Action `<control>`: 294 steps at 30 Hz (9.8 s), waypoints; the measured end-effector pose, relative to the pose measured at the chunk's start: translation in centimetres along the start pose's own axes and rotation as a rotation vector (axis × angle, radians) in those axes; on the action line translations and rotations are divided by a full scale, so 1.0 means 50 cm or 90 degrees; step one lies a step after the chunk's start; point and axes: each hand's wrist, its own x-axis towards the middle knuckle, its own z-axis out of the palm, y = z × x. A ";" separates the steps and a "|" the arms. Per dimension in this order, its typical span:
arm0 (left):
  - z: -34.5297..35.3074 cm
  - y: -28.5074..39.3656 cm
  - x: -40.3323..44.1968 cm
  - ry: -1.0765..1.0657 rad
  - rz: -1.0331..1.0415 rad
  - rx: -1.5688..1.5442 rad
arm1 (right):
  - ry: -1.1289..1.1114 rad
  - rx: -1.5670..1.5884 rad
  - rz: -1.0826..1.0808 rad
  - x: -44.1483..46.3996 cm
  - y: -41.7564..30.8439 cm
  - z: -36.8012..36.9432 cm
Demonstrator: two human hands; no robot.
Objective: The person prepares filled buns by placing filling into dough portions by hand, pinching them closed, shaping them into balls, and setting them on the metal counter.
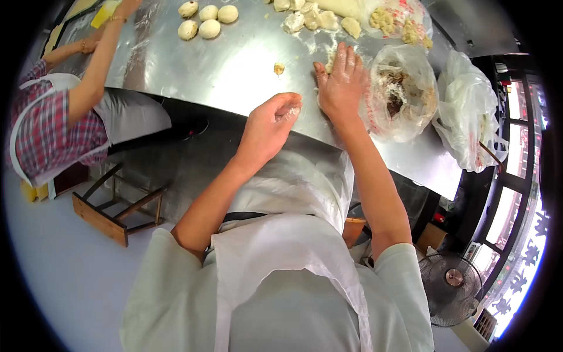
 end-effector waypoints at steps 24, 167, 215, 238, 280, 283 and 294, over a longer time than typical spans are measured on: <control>0.064 -0.015 0.061 -0.218 -0.299 -0.499 | -0.134 0.509 0.122 -0.097 -0.033 -0.228; -0.010 0.074 0.024 -0.229 -0.277 -0.345 | -0.203 0.579 0.057 -0.086 -0.108 -0.188; 0.069 -0.011 -0.006 -0.236 -0.079 -0.488 | -0.267 0.904 0.287 -0.063 -0.080 -0.259; 0.081 0.008 0.005 -0.127 -0.243 -0.694 | -0.258 0.429 0.040 -0.108 -0.084 -0.251; -0.138 -0.073 0.089 0.406 0.394 0.290 | -0.132 0.327 -0.053 0.275 -0.266 0.135; -0.135 -0.072 0.088 0.410 0.396 0.301 | -0.104 0.343 -0.090 0.286 -0.276 0.142; -0.135 -0.065 0.088 0.392 0.402 0.299 | -0.089 0.169 -0.058 0.228 -0.139 0.055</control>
